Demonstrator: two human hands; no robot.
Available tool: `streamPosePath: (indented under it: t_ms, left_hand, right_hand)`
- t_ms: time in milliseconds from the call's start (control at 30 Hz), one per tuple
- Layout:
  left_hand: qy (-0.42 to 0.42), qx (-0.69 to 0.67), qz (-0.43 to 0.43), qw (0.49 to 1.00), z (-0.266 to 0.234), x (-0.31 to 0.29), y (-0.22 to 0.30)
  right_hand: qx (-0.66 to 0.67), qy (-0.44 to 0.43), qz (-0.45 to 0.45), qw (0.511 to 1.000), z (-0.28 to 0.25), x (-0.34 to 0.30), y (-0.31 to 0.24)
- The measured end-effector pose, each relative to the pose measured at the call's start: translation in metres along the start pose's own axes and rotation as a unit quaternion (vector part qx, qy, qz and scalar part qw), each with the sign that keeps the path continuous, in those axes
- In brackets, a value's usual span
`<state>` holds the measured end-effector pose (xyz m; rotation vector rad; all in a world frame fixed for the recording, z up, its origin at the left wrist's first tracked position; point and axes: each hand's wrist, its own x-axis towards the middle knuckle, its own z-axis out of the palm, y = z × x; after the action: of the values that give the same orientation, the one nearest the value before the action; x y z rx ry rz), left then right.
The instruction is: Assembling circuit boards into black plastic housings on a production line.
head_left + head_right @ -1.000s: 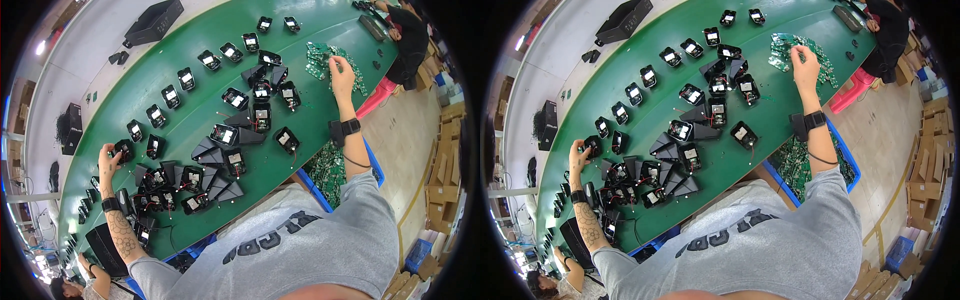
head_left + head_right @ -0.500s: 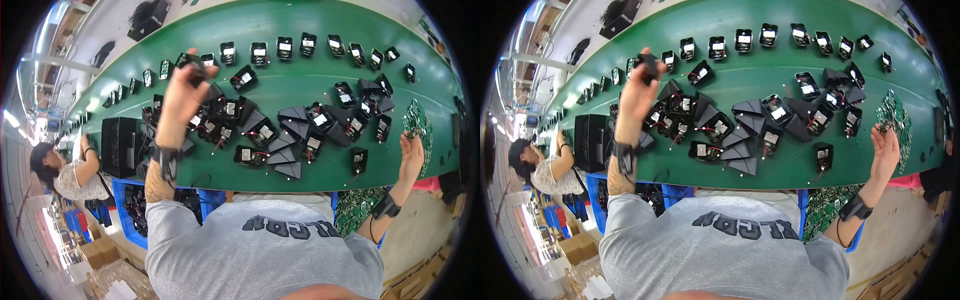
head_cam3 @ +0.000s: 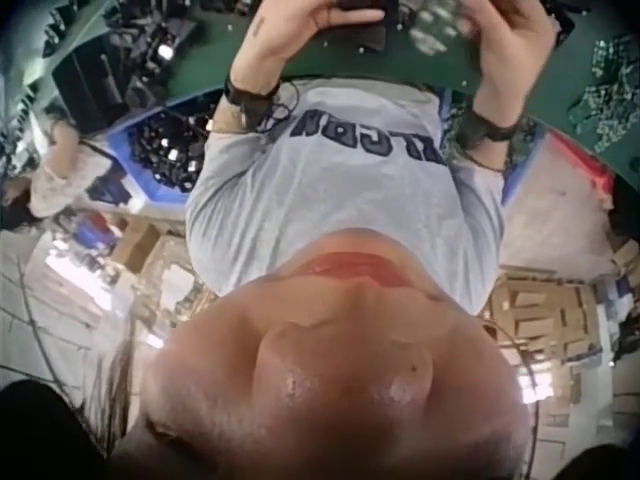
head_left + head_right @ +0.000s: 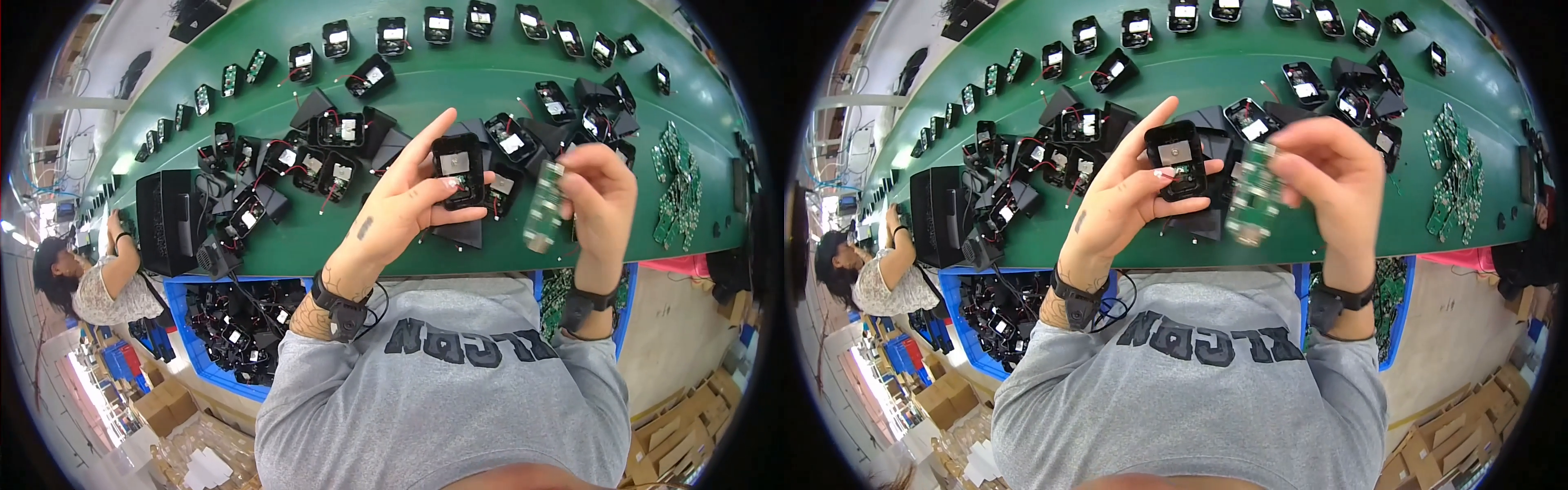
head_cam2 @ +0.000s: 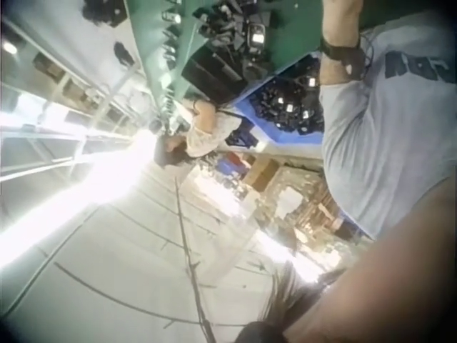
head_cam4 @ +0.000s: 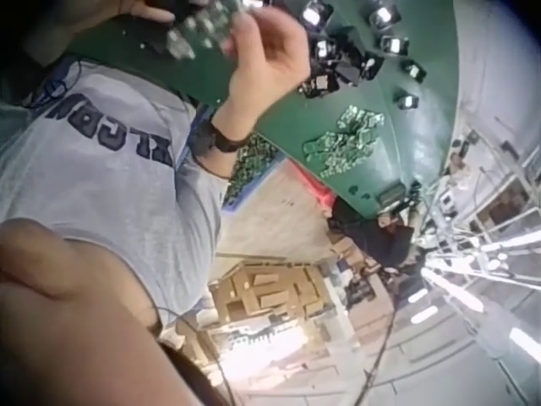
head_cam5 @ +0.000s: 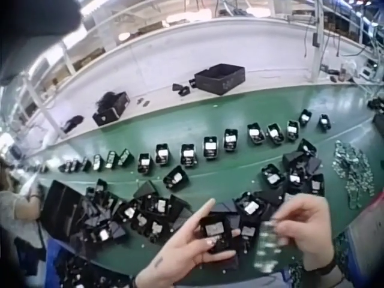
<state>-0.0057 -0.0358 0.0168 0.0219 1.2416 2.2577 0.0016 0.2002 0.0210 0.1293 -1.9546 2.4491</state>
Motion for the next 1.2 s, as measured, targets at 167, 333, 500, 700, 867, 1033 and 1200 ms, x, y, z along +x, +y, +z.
streamPosePath:
  t_ms: [167,333,500,700,867,1033,1200]
  left_hand:
    - [-0.009,0.088,-0.032,0.996,0.006,-0.003,-0.005]
    - [-0.016,0.095,-0.017,0.995,0.006,-0.004,-0.009]
    - [-0.008,0.112,-0.032,0.993,0.003,-0.005,-0.003]
    - [-0.087,-0.060,0.004,0.994,0.006,-0.003,-0.009]
    - [-0.053,-0.004,0.041,0.998,0.013,-0.007,-0.013]
    - [-0.054,0.027,0.049,0.997,0.018,-0.012,-0.014]
    - [-0.027,0.037,0.066,0.997,0.022,-0.011,-0.016]
  right_hand:
    - [-0.035,-0.056,0.025,0.998,0.037,0.014,0.003]
    - [-0.079,-0.084,0.057,0.992,0.040,0.018,0.000]
    - [-0.091,-0.089,0.061,0.990,0.040,0.015,0.006]
    - [-0.182,-0.072,-0.122,0.973,0.038,0.014,0.014]
    - [-0.340,-0.046,-0.318,0.884,0.043,0.020,0.016]
    - [-0.373,0.001,-0.323,0.870,0.041,0.011,0.021]
    - [-0.168,-0.030,-0.077,0.982,0.053,-0.001,0.027]
